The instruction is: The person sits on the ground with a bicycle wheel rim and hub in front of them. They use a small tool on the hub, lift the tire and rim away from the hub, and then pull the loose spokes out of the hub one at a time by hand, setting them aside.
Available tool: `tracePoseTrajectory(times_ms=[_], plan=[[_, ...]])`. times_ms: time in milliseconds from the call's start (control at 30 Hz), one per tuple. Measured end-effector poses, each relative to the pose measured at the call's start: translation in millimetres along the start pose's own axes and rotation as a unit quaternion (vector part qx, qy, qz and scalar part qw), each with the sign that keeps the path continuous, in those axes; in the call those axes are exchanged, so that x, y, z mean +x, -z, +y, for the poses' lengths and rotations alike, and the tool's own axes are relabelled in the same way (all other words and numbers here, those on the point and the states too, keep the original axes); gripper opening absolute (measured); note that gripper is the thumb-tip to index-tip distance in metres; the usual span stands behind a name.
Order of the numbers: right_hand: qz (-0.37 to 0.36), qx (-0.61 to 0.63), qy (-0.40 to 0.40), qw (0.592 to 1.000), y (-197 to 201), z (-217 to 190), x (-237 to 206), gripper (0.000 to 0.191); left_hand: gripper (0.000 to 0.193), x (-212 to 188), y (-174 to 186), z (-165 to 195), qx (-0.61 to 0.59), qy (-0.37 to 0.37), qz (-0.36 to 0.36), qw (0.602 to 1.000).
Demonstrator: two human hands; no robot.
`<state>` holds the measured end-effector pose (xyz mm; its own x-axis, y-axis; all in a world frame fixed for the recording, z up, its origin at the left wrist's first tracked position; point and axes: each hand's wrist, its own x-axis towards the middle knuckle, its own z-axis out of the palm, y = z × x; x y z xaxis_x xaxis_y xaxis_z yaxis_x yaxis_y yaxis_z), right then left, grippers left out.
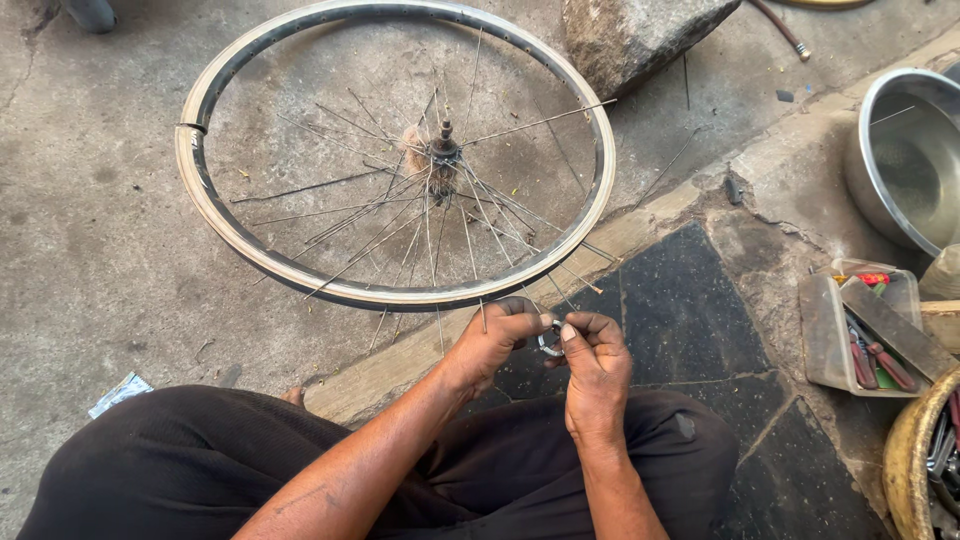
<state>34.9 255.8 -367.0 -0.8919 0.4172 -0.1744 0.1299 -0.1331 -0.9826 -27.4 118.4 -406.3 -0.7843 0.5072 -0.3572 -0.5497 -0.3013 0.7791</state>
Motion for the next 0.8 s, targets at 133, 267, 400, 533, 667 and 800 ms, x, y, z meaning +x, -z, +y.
tracePoseTrajectory(times_ms=[133,267,400,533,667,800], plan=[[0.006,0.018,0.001,1.000,-2,-2,-4,0.011,0.024,-4,-2,-1,0.015,0.032,0.020,0.999],[0.015,0.014,0.017,1.000,-4,-5,-7,0.014,0.030,-10,-7,5,0.029,0.004,0.030,0.999],[-0.013,0.043,-0.187,0.981,1,-11,-7,0.049,0.028,-19,-9,16,-0.035,0.007,0.010,0.999],[-0.159,0.165,-0.350,0.908,4,-5,-7,0.074,0.026,-26,-11,28,-0.043,0.045,0.011,0.998],[-0.196,0.246,-0.360,0.878,4,5,-8,0.075,0.027,-30,-10,36,-0.032,0.068,0.012,0.997],[-0.143,0.109,-0.246,0.953,1,11,-12,0.039,0.025,-27,-8,34,-0.054,0.056,0.000,0.997]])
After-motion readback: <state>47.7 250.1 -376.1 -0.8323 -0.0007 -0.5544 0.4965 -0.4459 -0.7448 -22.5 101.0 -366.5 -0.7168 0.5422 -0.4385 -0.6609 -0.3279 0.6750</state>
